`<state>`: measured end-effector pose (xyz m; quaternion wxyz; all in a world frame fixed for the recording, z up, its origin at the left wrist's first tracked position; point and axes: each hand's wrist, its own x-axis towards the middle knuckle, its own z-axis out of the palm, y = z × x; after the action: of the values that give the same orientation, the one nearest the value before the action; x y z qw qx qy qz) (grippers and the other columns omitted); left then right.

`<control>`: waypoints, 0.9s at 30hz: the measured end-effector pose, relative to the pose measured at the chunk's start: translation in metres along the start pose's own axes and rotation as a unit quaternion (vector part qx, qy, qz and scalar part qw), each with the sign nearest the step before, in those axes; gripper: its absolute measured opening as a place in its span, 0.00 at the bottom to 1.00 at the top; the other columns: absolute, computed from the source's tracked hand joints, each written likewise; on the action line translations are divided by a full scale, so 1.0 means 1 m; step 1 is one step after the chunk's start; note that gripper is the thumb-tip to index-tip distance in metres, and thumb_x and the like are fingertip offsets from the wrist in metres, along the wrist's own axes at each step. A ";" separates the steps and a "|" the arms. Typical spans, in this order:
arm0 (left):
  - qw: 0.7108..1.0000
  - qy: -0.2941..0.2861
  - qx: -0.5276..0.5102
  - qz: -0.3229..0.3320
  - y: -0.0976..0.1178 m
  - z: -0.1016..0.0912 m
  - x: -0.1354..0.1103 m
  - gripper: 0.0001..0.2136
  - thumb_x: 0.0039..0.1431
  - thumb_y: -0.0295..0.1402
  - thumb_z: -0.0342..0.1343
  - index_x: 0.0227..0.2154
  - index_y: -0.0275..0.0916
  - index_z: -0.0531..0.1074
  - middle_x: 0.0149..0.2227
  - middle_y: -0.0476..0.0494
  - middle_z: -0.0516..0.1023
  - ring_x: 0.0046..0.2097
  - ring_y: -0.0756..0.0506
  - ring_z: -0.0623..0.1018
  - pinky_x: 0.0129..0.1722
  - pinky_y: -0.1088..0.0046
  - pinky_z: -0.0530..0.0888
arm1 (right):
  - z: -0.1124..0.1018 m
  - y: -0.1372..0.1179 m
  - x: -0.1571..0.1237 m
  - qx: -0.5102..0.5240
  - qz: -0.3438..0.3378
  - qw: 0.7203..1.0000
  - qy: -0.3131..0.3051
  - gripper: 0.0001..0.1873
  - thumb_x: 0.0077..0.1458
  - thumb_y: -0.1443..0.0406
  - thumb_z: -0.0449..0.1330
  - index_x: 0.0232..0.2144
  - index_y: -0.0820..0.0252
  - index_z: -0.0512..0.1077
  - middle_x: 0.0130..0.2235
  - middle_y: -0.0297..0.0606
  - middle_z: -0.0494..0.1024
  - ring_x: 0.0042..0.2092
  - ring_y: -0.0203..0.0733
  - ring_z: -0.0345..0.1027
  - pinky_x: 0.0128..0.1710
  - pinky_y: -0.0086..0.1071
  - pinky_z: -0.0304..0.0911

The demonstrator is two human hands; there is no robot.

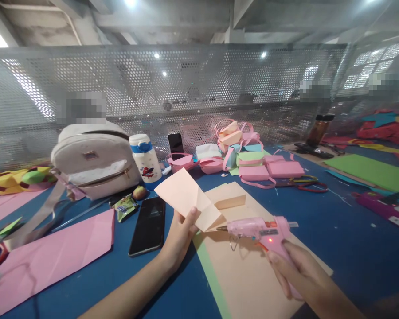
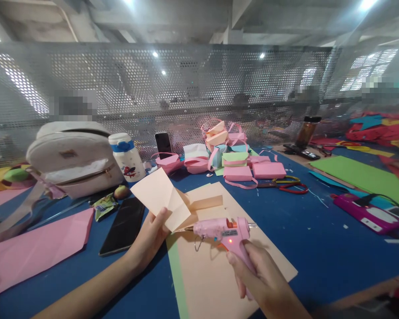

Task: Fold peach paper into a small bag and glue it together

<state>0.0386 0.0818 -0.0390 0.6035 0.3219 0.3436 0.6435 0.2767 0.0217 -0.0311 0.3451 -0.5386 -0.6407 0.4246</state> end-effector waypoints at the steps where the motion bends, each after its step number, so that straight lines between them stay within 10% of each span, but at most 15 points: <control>1: 1.000 0.000 -0.001 0.001 0.000 0.000 0.000 0.36 0.53 0.43 0.67 0.62 0.42 0.60 0.58 0.33 0.73 0.58 0.32 0.74 0.58 0.53 0.71 | 0.000 0.000 0.000 0.000 -0.001 1.000 -0.001 0.31 0.60 0.40 0.47 0.16 0.53 0.56 0.15 0.31 0.62 0.21 0.38 0.57 0.27 0.32 0.58; 27: 1.000 0.014 0.017 0.000 0.001 0.002 0.002 0.36 0.49 0.45 0.68 0.59 0.40 0.63 0.54 0.33 0.77 0.59 0.31 0.73 0.57 0.53 0.72 | -0.007 -0.001 -0.004 0.015 0.034 0.999 0.010 0.32 0.56 0.36 0.49 0.18 0.53 0.58 0.16 0.32 0.65 0.21 0.39 0.62 0.25 0.32 0.61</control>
<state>0.0397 0.0837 -0.0367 0.5926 0.3230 0.3631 0.6424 0.2831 0.0194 -0.0272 0.3450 -0.5592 -0.6118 0.4404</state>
